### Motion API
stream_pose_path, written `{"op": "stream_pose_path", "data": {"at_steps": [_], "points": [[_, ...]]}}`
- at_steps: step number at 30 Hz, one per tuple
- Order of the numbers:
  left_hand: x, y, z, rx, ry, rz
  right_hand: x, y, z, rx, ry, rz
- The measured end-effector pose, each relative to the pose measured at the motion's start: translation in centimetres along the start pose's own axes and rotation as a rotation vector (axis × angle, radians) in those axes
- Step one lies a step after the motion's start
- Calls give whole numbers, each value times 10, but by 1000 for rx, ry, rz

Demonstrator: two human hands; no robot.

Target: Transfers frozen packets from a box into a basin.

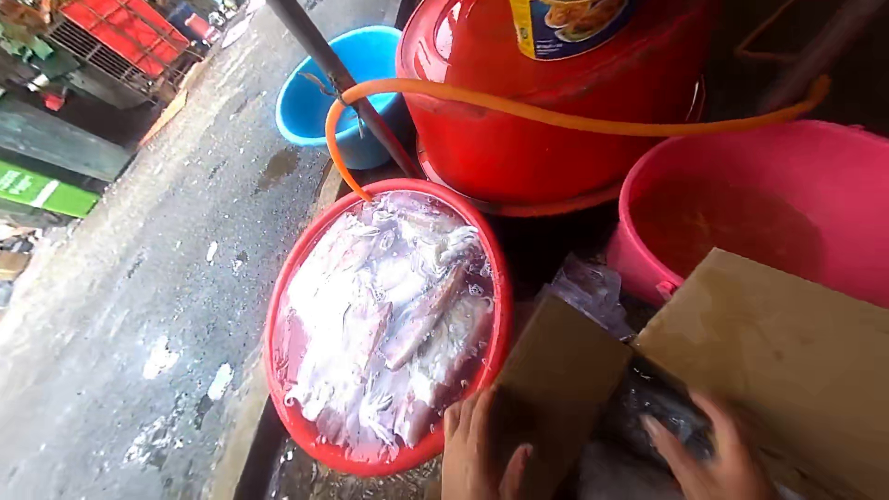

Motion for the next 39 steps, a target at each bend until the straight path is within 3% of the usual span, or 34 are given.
{"op": "stream_pose_path", "data": {"at_steps": [2, 5, 6, 9, 15, 17, 19, 21, 23, 25, 27, 29, 30, 32, 34, 36, 38, 39], "points": [[21, 13, -15, 62, 29, -24, -79, -3, 89, -34, 215, 41], [48, 18, -5, -47, 359, -18, -147, -32, 129, 2, 156, 519], [49, 18, 2, -72, 451, -5, -152, -39, 129, 4, 128, 605], [43, 14, 26, -197, 630, 65, -135, -43, 126, 144, 63, 581], [28, 5, 84, -7, 958, 428, -125, -76, 147, 618, -99, 705], [37, -13, 99, 41, 998, 438, -121, -93, 140, 715, -125, 764], [48, -29, 104, -91, 981, 318, -114, -109, 141, 768, -146, 768], [68, -47, 97, -163, 858, 103, -110, -117, 144, 756, -143, 683], [90, -58, 83, -114, 727, 48, -117, -126, 144, 682, -114, 560], [113, -62, 76, -138, 590, 36, -115, -127, 139, 540, 48, 417], [130, -68, 66, -205, 417, -22, -86, -102, 119, 470, 319, 225], [133, -76, 45, -203, 255, -38, -35, -62, 81, 404, 429, 101], [134, -85, 31, -148, 181, 1, -4, -43, 53, 350, 373, 76], [139, -123, 13, 28, 128, 190, 62, -16, -23, 280, 33, 152], [151, -173, 22, 101, 375, 457, 128, 0, -109, 215, -500, 308], [151, -217, 58, 114, 817, 639, 184, 4, -183, 141, -882, 354], [147, -246, 93, 225, 1061, 632, 215, 1, -228, 119, -964, 369], [153, -263, 117, 283, 1002, 503, 219, -2, -242, 121, -954, 370]]}}
Point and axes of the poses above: each hand's wrist, its own x-axis away from the middle knuckle, its own y-axis out of the back of the hand, z = x × y, the point moved 4 cm from there along -x, towards the middle knuckle, and after that the axes turned 13 degrees about x, right-handed, at the moved point
